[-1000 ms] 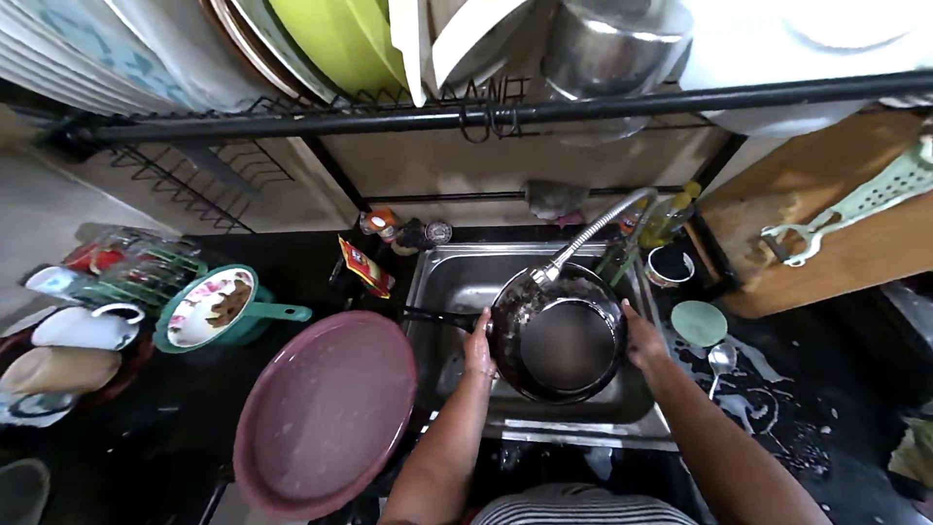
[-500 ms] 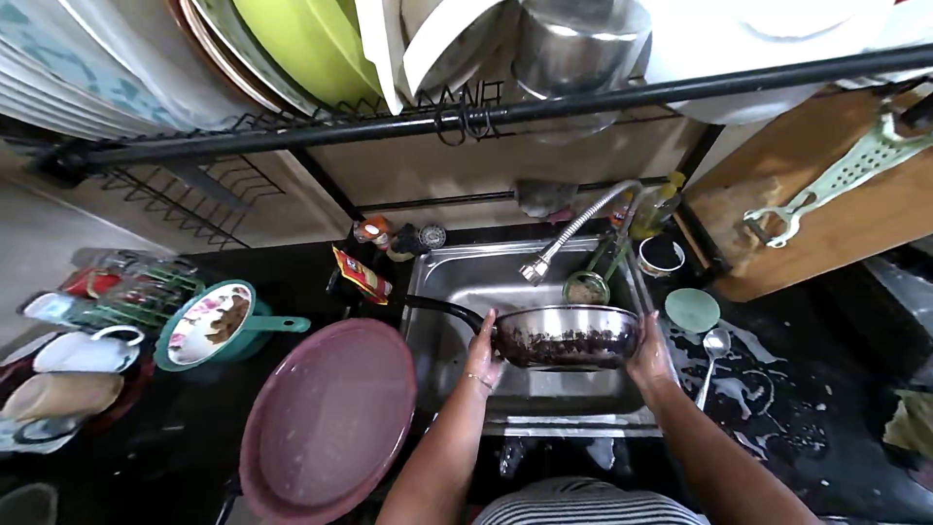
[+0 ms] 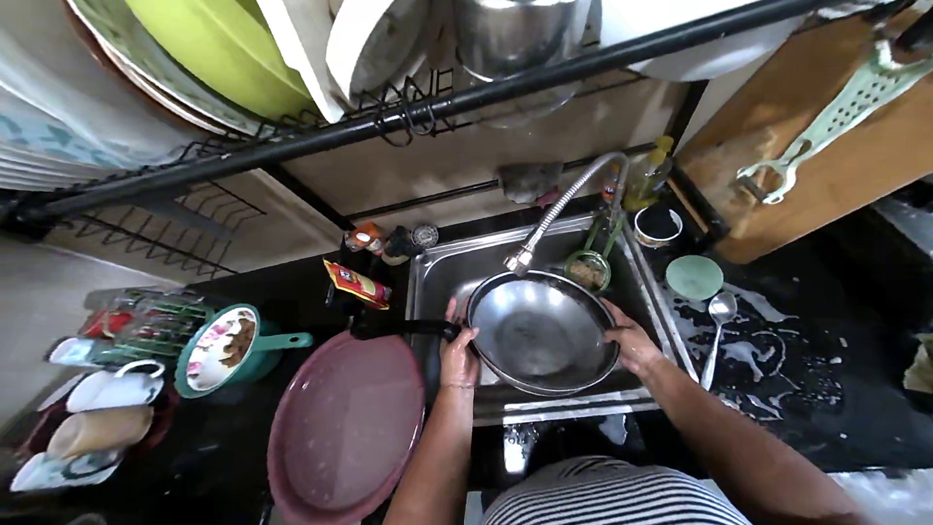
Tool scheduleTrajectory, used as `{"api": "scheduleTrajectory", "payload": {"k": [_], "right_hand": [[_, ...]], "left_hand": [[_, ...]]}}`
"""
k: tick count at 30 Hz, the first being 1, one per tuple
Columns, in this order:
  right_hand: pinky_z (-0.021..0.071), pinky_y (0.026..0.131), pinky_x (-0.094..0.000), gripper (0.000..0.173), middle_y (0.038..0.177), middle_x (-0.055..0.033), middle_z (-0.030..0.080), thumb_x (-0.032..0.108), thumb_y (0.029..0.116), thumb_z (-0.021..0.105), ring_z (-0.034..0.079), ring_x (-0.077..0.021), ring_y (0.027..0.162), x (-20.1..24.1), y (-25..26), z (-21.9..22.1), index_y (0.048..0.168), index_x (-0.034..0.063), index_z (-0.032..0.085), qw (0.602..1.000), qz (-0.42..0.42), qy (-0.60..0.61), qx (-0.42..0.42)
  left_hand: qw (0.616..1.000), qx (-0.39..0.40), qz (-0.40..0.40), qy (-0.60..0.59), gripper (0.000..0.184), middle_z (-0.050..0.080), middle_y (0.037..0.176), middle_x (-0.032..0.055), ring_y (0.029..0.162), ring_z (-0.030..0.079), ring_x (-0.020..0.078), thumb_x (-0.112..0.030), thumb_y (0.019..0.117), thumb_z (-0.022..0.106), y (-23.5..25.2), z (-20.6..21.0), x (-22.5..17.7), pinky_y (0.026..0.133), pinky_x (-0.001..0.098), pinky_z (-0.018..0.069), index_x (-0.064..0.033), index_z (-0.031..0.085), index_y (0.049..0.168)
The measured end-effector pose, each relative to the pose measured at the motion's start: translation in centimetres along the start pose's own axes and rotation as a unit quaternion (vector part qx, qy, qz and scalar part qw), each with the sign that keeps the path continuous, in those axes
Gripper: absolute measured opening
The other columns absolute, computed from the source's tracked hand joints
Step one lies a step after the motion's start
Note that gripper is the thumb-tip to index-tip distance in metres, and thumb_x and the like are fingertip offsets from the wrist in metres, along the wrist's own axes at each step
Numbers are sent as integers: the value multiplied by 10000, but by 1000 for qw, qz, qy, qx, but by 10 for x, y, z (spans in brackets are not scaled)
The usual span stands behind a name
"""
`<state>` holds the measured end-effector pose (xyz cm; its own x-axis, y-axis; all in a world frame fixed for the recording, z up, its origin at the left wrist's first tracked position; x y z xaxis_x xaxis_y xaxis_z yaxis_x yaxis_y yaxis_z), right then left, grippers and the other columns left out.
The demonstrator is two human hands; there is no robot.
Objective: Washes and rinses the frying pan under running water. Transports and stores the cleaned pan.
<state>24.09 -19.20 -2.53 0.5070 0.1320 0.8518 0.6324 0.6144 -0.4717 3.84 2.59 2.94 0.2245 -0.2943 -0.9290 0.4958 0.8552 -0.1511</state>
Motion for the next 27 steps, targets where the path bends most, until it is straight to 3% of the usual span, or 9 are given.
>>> {"api": "scheduleTrajectory", "payload": {"k": [3, 5, 7, 11, 15, 17, 21, 24, 27], "right_hand": [[537, 996, -331, 972, 1612, -113, 381, -259, 751, 475, 538, -160, 1332, -5, 8, -1, 1618, 123, 255, 998, -56, 14, 2], [512, 1045, -312, 978, 1639, -106, 343, -251, 749, 476, 498, -145, 1381, -2, 9, -2, 1624, 115, 239, 995, -103, 6, 5], [494, 1079, -301, 952, 1639, -102, 348, -220, 758, 491, 481, -133, 1402, 3, 10, -3, 1621, 95, 240, 989, -144, -26, 13], [418, 1162, -309, 888, 1646, -137, 349, -164, 824, 560, 435, -162, 1458, 7, 7, -2, 1622, 42, 231, 963, -193, -188, -20], [297, 1243, -491, 875, 1702, -253, 100, -10, 860, 636, 232, -402, 1558, 6, -1, 10, 1612, -51, 191, 857, -261, -431, -110], [205, 1257, -593, 841, 1670, -331, 116, 73, 861, 670, 225, -500, 1533, 10, -6, 19, 1586, -72, 270, 791, -319, -506, -131], [138, 1240, -662, 668, 1642, -282, 289, 186, 947, 607, 288, -432, 1533, 13, -9, 39, 1539, -52, 408, 712, -353, -603, -66], [81, 1269, -605, 761, 1676, -260, 211, 439, 1043, 502, 191, -391, 1573, 13, 5, 53, 1583, -58, 299, 704, -296, -646, -18], [37, 1282, -563, 840, 1700, -247, 119, 557, 1064, 357, 86, -375, 1595, 14, 25, 68, 1610, -58, 185, 722, -265, -639, 5]], "left_hand": [[992, -116, -40, 32, 690, 519, 1453, 198, 1191, 601, 222, 125, 913, 594, -4, 2, -3, 976, 361, 530, -17, 362, 1546], [989, -134, -54, 42, 732, 523, 1452, 209, 1192, 609, 236, 158, 872, 652, -6, 0, -1, 974, 373, 542, -8, 389, 1534], [990, -131, -40, 43, 707, 560, 1395, 207, 1134, 628, 217, 223, 829, 601, -7, -1, 0, 928, 347, 559, 25, 437, 1488], [979, -188, 18, 80, 521, 648, 1063, 148, 881, 648, 139, 269, 720, 566, -14, 7, -8, 750, 276, 576, 90, 571, 1209], [980, -174, 78, 65, 472, 649, 953, 95, 825, 655, 105, 241, 672, 567, -17, 12, -18, 713, 253, 584, 64, 567, 1109], [980, -164, 98, 64, 464, 653, 952, 76, 838, 657, 97, 222, 664, 576, -17, 13, -22, 725, 246, 583, 57, 570, 1097], [978, -153, 122, 78, 437, 660, 929, 55, 842, 660, 90, 198, 648, 587, -19, 14, -26, 737, 241, 583, 26, 578, 1050], [978, -142, 128, 82, 445, 672, 923, 50, 837, 667, 88, 195, 624, 591, -21, 20, -27, 732, 239, 587, 24, 586, 1035], [981, -126, 117, 86, 455, 681, 921, 46, 836, 674, 85, 188, 610, 601, -26, 28, -25, 730, 240, 591, 21, 595, 1034]]}}
Point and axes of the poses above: each hand's wrist, its own y-axis towards the middle knuckle, its own z-axis out of the palm, x = y × z, the point moved 4 cm from there along y, towards the middle knuckle
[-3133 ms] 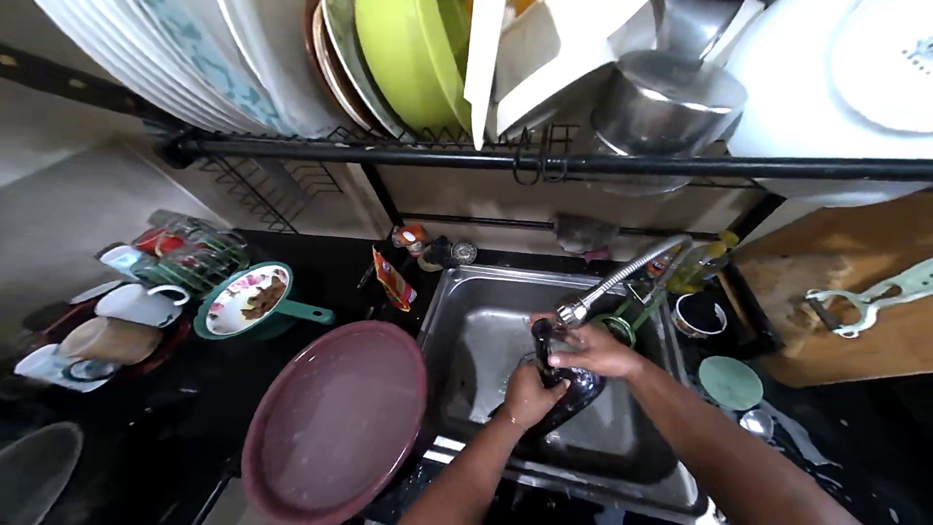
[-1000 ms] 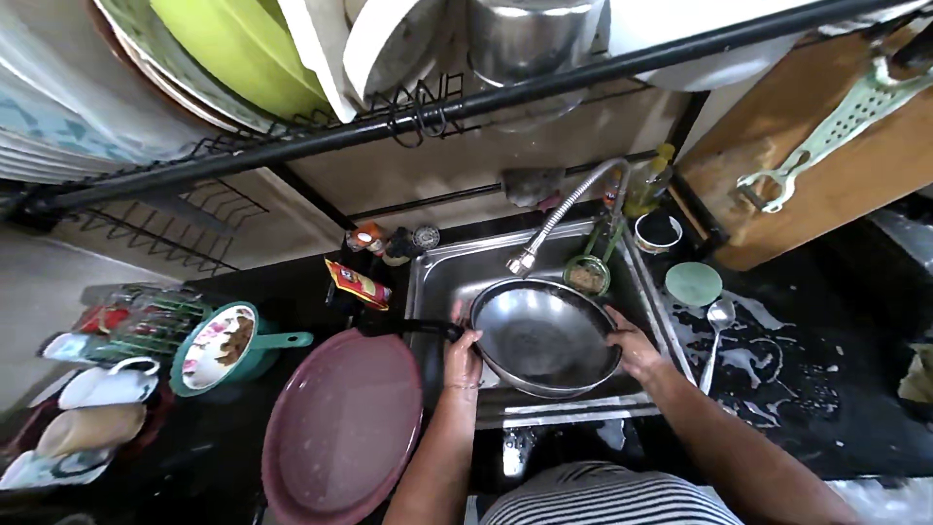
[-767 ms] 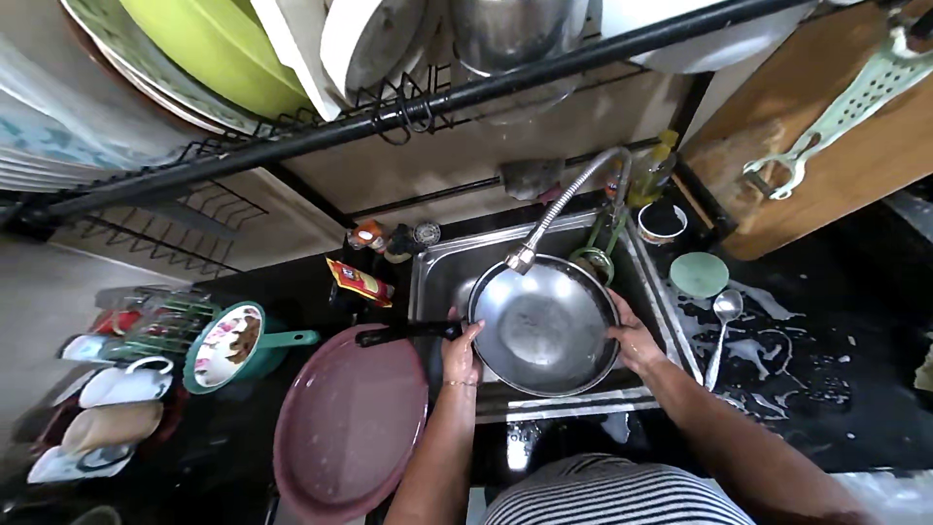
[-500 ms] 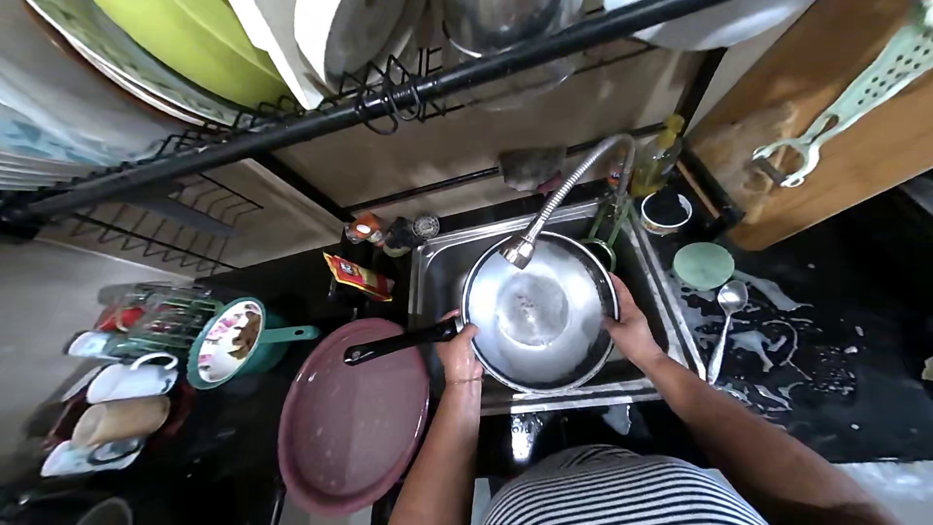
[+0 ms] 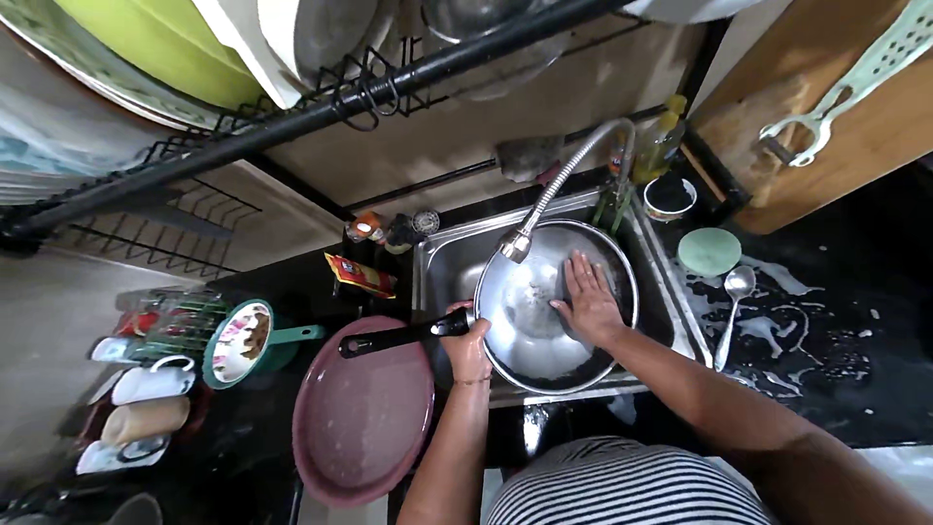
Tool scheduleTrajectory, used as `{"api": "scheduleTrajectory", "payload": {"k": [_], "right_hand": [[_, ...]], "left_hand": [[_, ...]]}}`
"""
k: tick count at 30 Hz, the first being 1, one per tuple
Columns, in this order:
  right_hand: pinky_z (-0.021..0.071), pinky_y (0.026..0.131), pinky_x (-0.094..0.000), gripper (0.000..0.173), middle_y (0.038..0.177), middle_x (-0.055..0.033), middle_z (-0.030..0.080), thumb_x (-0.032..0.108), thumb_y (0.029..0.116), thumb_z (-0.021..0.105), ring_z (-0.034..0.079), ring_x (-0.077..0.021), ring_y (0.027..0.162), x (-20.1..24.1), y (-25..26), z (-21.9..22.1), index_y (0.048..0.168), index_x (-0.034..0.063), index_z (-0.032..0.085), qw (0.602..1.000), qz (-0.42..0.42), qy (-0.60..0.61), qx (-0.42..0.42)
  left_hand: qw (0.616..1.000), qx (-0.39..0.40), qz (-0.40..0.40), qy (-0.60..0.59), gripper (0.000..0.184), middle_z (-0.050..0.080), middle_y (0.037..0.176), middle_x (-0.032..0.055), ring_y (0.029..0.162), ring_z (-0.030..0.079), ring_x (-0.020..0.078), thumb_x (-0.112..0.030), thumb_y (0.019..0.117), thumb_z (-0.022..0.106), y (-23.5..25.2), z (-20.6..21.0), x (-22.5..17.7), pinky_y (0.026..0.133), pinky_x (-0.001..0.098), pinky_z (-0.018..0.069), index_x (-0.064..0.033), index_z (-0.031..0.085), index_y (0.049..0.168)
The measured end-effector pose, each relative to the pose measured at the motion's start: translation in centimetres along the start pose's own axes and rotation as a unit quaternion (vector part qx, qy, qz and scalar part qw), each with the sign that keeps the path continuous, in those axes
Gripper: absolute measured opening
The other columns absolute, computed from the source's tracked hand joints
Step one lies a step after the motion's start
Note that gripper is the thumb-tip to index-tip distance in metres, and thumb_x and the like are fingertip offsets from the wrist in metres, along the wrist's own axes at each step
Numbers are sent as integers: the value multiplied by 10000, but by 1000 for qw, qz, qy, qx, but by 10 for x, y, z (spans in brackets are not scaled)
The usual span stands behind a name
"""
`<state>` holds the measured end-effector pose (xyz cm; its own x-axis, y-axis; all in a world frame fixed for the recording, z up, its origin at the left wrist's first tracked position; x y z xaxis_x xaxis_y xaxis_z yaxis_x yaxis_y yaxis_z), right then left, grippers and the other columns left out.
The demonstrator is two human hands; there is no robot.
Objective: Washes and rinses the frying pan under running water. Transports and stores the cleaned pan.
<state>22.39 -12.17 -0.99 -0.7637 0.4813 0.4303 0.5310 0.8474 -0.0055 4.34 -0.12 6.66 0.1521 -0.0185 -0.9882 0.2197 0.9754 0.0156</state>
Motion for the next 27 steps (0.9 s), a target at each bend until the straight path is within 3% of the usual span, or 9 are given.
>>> {"api": "scheduleTrajectory", "payload": {"k": [2, 4, 7, 10, 12, 15, 20, 24, 27], "right_hand": [[56, 1285, -556, 845, 1698, -244, 136, 571, 1062, 340, 100, -371, 1594, 17, 9, 5, 1610, -55, 193, 998, -39, 39, -5], [105, 1288, -550, 828, 1683, -232, 220, 549, 1046, 426, 171, -361, 1584, 45, 8, 11, 1600, -43, 260, 989, -109, 98, -19], [152, 1291, -485, 715, 1674, -210, 265, 423, 1058, 467, 222, -323, 1576, 83, -9, 21, 1586, -35, 315, 965, -221, 140, -2], [169, 1277, -521, 633, 1659, -171, 330, 353, 1058, 507, 276, -299, 1561, 74, -2, 21, 1572, 5, 379, 944, -313, 107, -12], [110, 1286, -540, 691, 1682, -127, 295, 428, 1053, 502, 226, -277, 1579, 49, 16, 11, 1604, 49, 333, 957, -277, 84, 25], [-20, 1292, -515, 788, 1735, -74, 120, 525, 1059, 441, 40, -222, 1610, 3, 35, 3, 1653, 82, 171, 978, -180, 17, 102], [7, 1292, -500, 679, 1722, -192, 45, 242, 1082, 448, 20, -300, 1608, -35, 8, 24, 1620, -43, 147, 977, -110, -65, 170], [197, 1271, -516, 527, 1630, -271, 325, -85, 1013, 396, 269, -410, 1544, -20, 13, -1, 1540, -86, 365, 980, -133, -38, 141], [218, 1256, -544, 574, 1642, -212, 337, -114, 1003, 397, 267, -389, 1547, -3, 32, -23, 1566, -1, 376, 971, -205, -18, 122]], "left_hand": [[1000, 21, -6, 1, 453, 677, 917, 39, 835, 669, 77, 186, 611, 599, -6, 8, -2, 731, 232, 587, 21, 588, 1033], [999, 46, 0, -7, 451, 685, 905, 27, 825, 675, 69, 175, 599, 602, -9, 15, -2, 727, 235, 595, 17, 579, 1021], [999, 41, -4, -10, 461, 683, 907, 37, 828, 676, 76, 192, 603, 605, -9, 18, -4, 733, 244, 596, 28, 571, 1032], [999, 34, -4, 15, 454, 680, 918, 32, 835, 670, 67, 202, 618, 601, -7, 14, -8, 738, 232, 591, 25, 570, 1034], [998, 42, 1, 37, 465, 684, 929, 24, 851, 670, 61, 191, 602, 601, -8, 11, -10, 750, 223, 585, 25, 574, 1035], [998, 47, 20, 39, 478, 705, 962, 40, 902, 686, 74, 173, 577, 612, -6, 9, -8, 797, 238, 591, 32, 576, 1033], [996, 31, 38, 68, 501, 718, 1029, 73, 967, 687, 94, 177, 573, 622, 5, 6, -13, 833, 250, 585, 57, 577, 1056], [992, 55, 16, 113, 473, 727, 1038, 75, 997, 690, 87, 169, 589, 629, 5, 13, -14, 874, 249, 581, 62, 589, 1047], [987, 74, -18, 140, 478, 716, 990, 61, 914, 683, 67, 195, 607, 639, 1, 23, -16, 802, 221, 580, 58, 598, 1063]]}}
Point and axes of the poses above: each hand's wrist, its own y-axis towards the middle knuckle, its own z-axis out of the palm, x = y × z, the point moved 4 cm from there along y, towards the middle knuckle
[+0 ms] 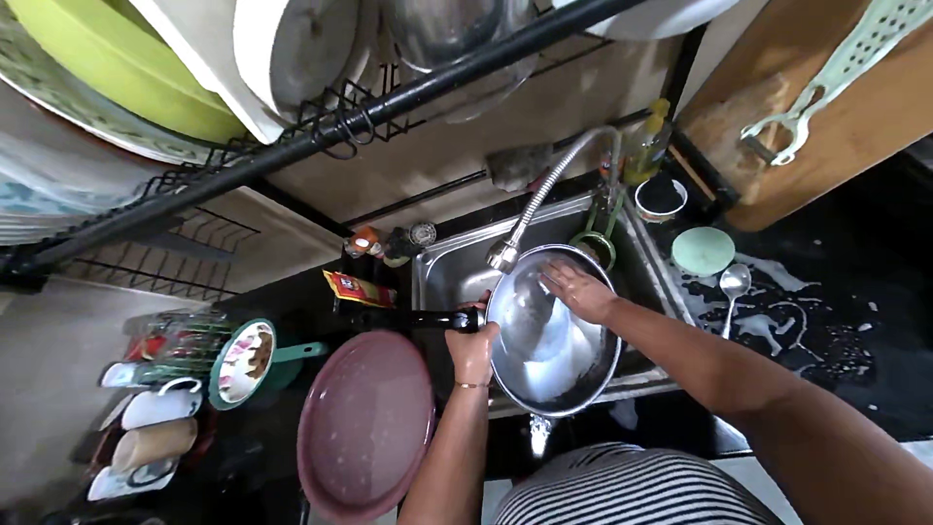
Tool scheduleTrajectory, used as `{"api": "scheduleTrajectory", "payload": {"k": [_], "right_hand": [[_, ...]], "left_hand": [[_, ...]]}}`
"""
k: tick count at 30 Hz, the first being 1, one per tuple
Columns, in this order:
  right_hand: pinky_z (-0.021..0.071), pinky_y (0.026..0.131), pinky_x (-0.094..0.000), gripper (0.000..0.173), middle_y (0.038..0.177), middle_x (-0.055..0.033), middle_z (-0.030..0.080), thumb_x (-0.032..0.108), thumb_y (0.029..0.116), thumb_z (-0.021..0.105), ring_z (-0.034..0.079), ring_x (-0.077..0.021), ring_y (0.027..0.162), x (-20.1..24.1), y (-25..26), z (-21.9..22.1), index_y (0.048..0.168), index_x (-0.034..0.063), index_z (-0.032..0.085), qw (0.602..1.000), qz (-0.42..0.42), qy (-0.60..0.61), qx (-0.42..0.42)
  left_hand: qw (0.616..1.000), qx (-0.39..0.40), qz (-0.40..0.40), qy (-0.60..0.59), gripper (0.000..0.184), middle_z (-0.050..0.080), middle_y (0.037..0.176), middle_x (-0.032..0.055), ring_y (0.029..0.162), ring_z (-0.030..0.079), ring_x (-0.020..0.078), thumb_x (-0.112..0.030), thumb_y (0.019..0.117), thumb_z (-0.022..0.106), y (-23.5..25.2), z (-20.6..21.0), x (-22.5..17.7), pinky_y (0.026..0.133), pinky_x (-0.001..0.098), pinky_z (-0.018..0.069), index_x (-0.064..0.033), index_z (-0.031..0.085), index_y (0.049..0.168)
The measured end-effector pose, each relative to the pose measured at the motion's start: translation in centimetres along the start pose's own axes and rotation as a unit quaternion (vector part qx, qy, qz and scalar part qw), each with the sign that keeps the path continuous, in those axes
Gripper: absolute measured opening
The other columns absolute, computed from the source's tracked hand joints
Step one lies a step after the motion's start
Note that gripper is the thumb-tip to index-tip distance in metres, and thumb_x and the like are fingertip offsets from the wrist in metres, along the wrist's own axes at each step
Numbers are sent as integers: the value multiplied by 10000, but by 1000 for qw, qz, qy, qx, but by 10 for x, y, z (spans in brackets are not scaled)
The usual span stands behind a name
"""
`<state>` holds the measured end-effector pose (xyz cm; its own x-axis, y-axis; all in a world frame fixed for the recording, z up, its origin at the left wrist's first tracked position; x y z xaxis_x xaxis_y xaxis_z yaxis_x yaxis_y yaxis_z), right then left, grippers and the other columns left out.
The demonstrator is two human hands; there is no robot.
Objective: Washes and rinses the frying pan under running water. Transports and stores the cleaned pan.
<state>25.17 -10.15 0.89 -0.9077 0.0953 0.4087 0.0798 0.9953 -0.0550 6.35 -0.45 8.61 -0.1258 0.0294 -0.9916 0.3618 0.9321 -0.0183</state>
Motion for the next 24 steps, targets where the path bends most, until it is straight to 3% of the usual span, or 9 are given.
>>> {"api": "scheduleTrajectory", "payload": {"k": [3, 5, 9, 10, 12, 14, 17, 20, 24], "right_hand": [[136, 1278, -529, 632, 1685, -147, 281, -132, 996, 386, 212, -317, 1579, 8, 9, -9, 1600, 47, 334, 994, -97, -56, -7], [157, 1273, -539, 599, 1677, -153, 298, -115, 1010, 372, 238, -336, 1569, 4, 9, -6, 1589, 35, 352, 995, -76, -58, 17], [415, 1112, -567, 348, 1424, -291, 545, -30, 1034, 389, 509, -456, 1351, -11, -3, 11, 1316, -121, 571, 998, 26, -41, 50], [434, 1083, -568, 321, 1371, -312, 564, -37, 1023, 398, 529, -468, 1314, -12, -5, 13, 1253, -148, 594, 997, 35, -45, 61], [383, 1146, -549, 359, 1466, -292, 506, -58, 1028, 385, 463, -449, 1398, -2, -5, 5, 1335, -138, 555, 997, 26, -31, 65], [223, 1261, -514, 496, 1652, -209, 321, -73, 1043, 350, 257, -373, 1555, 16, 3, -7, 1536, -49, 395, 998, -19, -2, 59], [165, 1276, -531, 554, 1655, -165, 343, -98, 1019, 372, 252, -324, 1567, 36, 15, -15, 1562, 13, 394, 991, -125, -40, -6], [142, 1283, -534, 533, 1666, -174, 315, -65, 1040, 355, 236, -346, 1568, 10, 7, -1, 1569, -4, 368, 998, -37, -32, 35], [316, 1202, -543, 370, 1514, -276, 477, -37, 1034, 409, 418, -437, 1442, -19, -19, 20, 1367, -125, 544, 990, 54, -15, 126]], "left_hand": [[1000, 17, -12, 17, 458, 707, 974, 59, 886, 676, 65, 189, 617, 647, 1, 6, -2, 782, 218, 576, 52, 608, 1052], [999, 17, -25, 33, 447, 713, 974, 60, 877, 675, 68, 182, 626, 662, 3, 5, -4, 773, 226, 574, 48, 625, 1051], [998, 17, -35, 59, 441, 683, 949, 52, 841, 645, 70, 169, 635, 671, 7, 1, -2, 731, 224, 548, 29, 641, 1052], [998, 15, -34, 59, 440, 685, 945, 48, 840, 647, 66, 169, 629, 672, 8, 2, -2, 729, 222, 550, 27, 642, 1045], [997, 18, -36, 62, 445, 685, 958, 50, 854, 647, 64, 180, 632, 673, 8, 4, -4, 738, 220, 550, 30, 638, 1049], [997, 31, -32, 66, 448, 679, 967, 52, 868, 644, 61, 179, 633, 675, 8, 8, -7, 749, 215, 549, 34, 631, 1055], [996, 52, -14, 75, 452, 678, 972, 53, 876, 642, 59, 176, 631, 684, 9, 14, -13, 762, 212, 546, 41, 630, 1060], [993, 52, -19, 106, 443, 676, 965, 56, 866, 637, 70, 158, 631, 685, 11, 12, -16, 752, 225, 538, 30, 635, 1052], [990, 47, -24, 128, 436, 677, 992, 79, 886, 634, 97, 139, 654, 705, 16, 7, -10, 776, 269, 533, 25, 648, 1072]]}}
Point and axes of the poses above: each hand's wrist, its own y-axis towards the middle knuckle, its own z-axis out of the palm, x = y × z, the point moved 4 cm from there along y, towards the middle knuckle
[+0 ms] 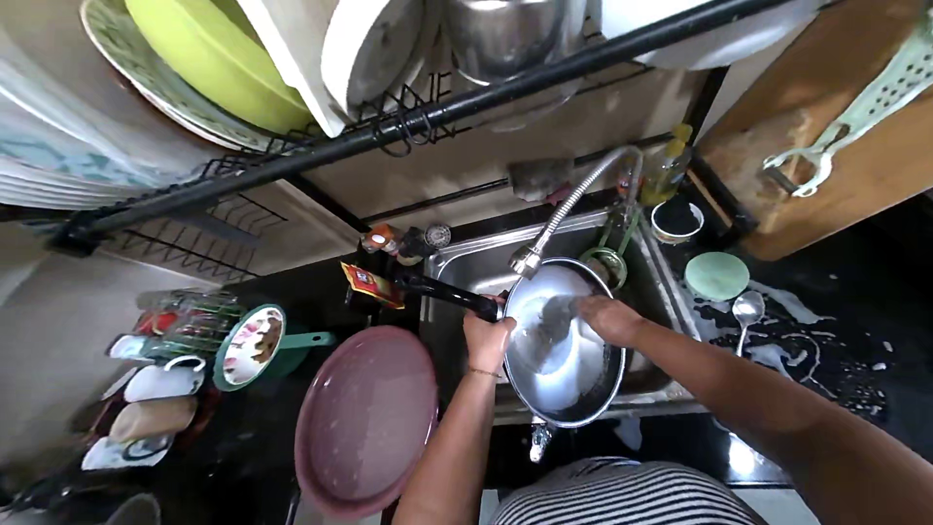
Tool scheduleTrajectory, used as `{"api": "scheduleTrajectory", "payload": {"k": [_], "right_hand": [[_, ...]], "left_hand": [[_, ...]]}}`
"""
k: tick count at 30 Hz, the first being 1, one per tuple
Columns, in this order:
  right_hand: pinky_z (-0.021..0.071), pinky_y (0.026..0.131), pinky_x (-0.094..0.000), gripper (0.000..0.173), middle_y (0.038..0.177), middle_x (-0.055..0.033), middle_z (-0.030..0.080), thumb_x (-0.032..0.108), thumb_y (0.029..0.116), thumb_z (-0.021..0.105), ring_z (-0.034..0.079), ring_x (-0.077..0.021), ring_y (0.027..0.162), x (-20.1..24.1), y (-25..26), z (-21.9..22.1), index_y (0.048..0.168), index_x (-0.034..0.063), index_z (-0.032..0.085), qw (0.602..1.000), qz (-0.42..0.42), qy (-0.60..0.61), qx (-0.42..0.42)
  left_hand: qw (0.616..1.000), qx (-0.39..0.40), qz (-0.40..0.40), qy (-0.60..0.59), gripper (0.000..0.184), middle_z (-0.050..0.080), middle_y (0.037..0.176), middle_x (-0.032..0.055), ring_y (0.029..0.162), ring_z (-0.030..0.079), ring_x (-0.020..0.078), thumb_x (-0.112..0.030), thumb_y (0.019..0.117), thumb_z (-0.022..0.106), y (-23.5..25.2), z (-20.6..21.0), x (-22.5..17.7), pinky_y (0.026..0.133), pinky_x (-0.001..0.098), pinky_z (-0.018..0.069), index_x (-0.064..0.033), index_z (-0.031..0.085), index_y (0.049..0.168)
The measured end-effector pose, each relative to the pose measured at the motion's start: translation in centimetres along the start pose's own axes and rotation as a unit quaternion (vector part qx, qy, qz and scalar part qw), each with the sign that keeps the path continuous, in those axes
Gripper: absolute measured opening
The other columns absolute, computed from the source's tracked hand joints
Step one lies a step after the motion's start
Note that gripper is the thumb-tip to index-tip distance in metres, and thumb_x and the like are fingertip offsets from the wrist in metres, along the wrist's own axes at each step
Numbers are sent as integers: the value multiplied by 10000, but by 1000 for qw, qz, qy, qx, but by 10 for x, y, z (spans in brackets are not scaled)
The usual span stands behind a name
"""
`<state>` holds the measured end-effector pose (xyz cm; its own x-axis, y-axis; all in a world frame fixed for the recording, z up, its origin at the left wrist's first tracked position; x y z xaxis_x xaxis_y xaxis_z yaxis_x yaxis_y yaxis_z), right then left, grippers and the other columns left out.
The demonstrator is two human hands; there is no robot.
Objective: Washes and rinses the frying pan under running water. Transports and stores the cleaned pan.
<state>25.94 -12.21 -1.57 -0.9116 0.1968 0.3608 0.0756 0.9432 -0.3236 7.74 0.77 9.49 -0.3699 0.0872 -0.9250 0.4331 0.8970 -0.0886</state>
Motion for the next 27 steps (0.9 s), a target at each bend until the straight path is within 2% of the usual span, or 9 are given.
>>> {"api": "scheduleTrajectory", "payload": {"k": [1, 4, 7, 13, 17, 19, 21, 24, 27], "right_hand": [[320, 1196, -544, 366, 1512, -277, 474, -49, 1030, 407, 415, -438, 1440, 5, -2, -4, 1358, -129, 549, 1000, -3, -2, 5], [200, 1260, -548, 556, 1667, -206, 287, -107, 1019, 374, 232, -380, 1562, 28, 6, -36, 1567, -16, 360, 997, -50, -11, -52], [195, 1263, -530, 602, 1653, -150, 350, -123, 1000, 382, 270, -327, 1557, 28, 19, -49, 1573, 59, 394, 988, -101, -38, -109], [278, 1231, -550, 685, 1675, -204, 262, -111, 947, 526, 233, -405, 1554, 1, -18, 38, 1590, -5, 315, 994, 80, 67, 32], [325, 1221, -511, 605, 1661, -225, 272, 230, 1028, 610, 314, -383, 1521, 63, -56, 74, 1562, 35, 405, 962, 35, 270, 28], [222, 1269, -490, 613, 1709, -176, 176, 295, 1087, 477, 229, -330, 1572, 93, -69, 78, 1619, 55, 290, 931, -86, 350, 61], [131, 1292, -478, 581, 1702, -155, 220, 324, 1111, 386, 191, -298, 1586, 95, -73, 82, 1613, 44, 305, 923, -180, 333, 72], [-16, 1281, -563, 660, 1717, -90, 207, 469, 1095, 397, 115, -249, 1604, 40, -67, 80, 1625, 89, 296, 982, -81, 144, 90], [-106, 1207, -710, 776, 1730, -149, 91, 505, 1046, 504, 0, -314, 1607, -20, -58, 46, 1632, 62, 256, 996, 75, 36, -19]], "left_hand": [[1000, 3, 2, -2, 431, 680, 994, 81, 890, 636, 99, 137, 657, 702, 0, 1, 0, 779, 267, 535, 27, 649, 1070], [999, 17, 23, 14, 416, 683, 994, 77, 895, 638, 91, 122, 661, 707, -1, 8, -7, 787, 262, 534, 30, 657, 1064], [999, 21, 40, 26, 418, 684, 996, 64, 903, 641, 75, 106, 663, 717, -2, 10, -12, 799, 246, 539, 32, 652, 1069], [1000, 3, 25, 8, 413, 692, 1000, 70, 907, 647, 87, 100, 663, 711, -1, 2, 1, 798, 265, 542, 31, 655, 1066], [1000, -14, 9, 6, 403, 689, 993, 82, 903, 649, 92, 98, 679, 722, -1, 2, 4, 804, 265, 542, 39, 655, 1072], [1000, -21, 14, 16, 400, 695, 986, 78, 903, 652, 86, 86, 676, 721, -2, 4, 2, 803, 261, 543, 36, 662, 1069], [999, -25, 17, 15, 416, 695, 995, 81, 918, 653, 81, 95, 673, 723, -4, 5, 0, 817, 254, 543, 43, 656, 1081], [999, -37, 25, 17, 444, 702, 1002, 71, 927, 656, 75, 98, 658, 712, -6, 0, -2, 819, 251, 547, 35, 647, 1093], [998, -55, 39, 20, 425, 695, 1003, 66, 923, 647, 71, 109, 668, 707, -9, -6, -1, 818, 244, 536, 35, 650, 1082]]}}
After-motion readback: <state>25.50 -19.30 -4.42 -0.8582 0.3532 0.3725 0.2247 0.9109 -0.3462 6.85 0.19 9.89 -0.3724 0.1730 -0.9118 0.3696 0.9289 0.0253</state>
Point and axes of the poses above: each hand's wrist, its own y-axis towards the middle knuckle, its own z-axis out of the palm, x = y × z, the point moved 4 cm from there along y, towards the middle knuckle
